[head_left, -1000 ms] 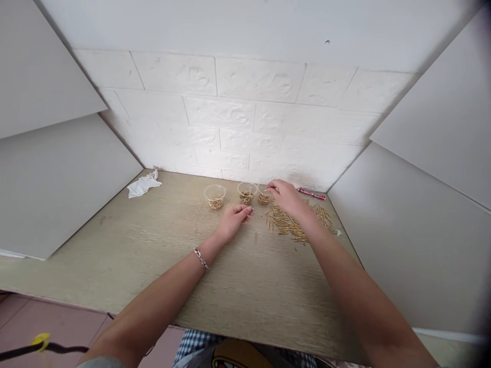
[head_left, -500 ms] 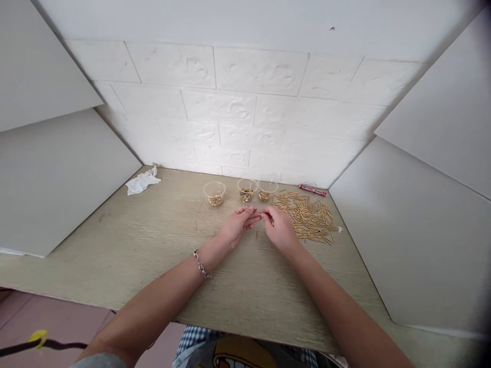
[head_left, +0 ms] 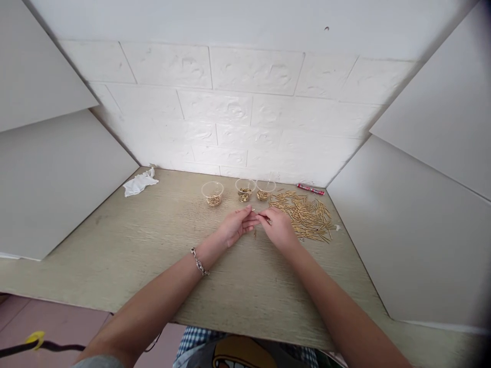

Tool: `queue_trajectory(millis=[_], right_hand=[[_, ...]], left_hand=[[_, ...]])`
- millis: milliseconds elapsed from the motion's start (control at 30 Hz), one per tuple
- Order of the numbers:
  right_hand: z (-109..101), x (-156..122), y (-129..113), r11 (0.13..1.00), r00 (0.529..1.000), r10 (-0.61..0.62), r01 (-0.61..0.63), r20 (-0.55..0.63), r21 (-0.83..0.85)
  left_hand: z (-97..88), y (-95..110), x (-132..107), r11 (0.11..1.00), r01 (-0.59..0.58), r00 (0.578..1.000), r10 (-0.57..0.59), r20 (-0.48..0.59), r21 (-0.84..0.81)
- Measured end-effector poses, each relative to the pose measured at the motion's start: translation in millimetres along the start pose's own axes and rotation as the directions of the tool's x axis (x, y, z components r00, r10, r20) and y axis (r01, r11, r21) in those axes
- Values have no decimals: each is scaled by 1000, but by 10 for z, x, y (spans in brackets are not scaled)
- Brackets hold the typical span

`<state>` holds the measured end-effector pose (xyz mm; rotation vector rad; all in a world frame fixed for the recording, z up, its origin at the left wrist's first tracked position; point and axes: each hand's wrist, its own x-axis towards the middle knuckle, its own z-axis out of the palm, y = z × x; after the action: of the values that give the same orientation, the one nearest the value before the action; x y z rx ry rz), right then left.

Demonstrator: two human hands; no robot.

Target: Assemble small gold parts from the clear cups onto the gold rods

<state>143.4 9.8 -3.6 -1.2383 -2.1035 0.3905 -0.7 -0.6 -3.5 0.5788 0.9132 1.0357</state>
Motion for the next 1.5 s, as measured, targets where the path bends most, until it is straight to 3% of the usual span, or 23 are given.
queue_trajectory(millis=[133,233,367,533,667,867,967,1100,1333,1500], right_hand=[[-63,-4,-10,996,997,70,-68,-36,51],[-96,-12,-30,997,995,56,-51,-80,53],[-104,-12,-28,978,993,114,-104,-44,179],[-32,-5,4,842,973,229,-188,-20,505],[66,-20,12,786,960,266,-164,-88,596],[72,-55,47,889,973,155,-61,-173,454],[1,-52,72,965,984,-19,64,-177,255],[-84,-31,106,980,973,-174,185,-149,67],[-127,-20,116,982,976,-188,189,-112,-5],[-114,-27,73,987,973,-97,122,-212,107]], left_hand=[[-26,-11,31,998,42,999,-42,11,45],[-23,-18,37,998,35,998,-37,44,50],[-37,-9,36,999,38,995,-39,95,16],[-88,12,38,993,68,982,-50,184,-96],[-98,10,36,984,87,975,-51,215,-158],[-96,2,42,981,91,978,-55,201,-172],[-103,-4,52,981,92,980,-59,192,-169],[-119,-13,65,980,79,980,-43,192,-185],[-106,7,57,990,55,984,-32,178,-130],[-46,-11,58,994,-88,988,80,132,58]])
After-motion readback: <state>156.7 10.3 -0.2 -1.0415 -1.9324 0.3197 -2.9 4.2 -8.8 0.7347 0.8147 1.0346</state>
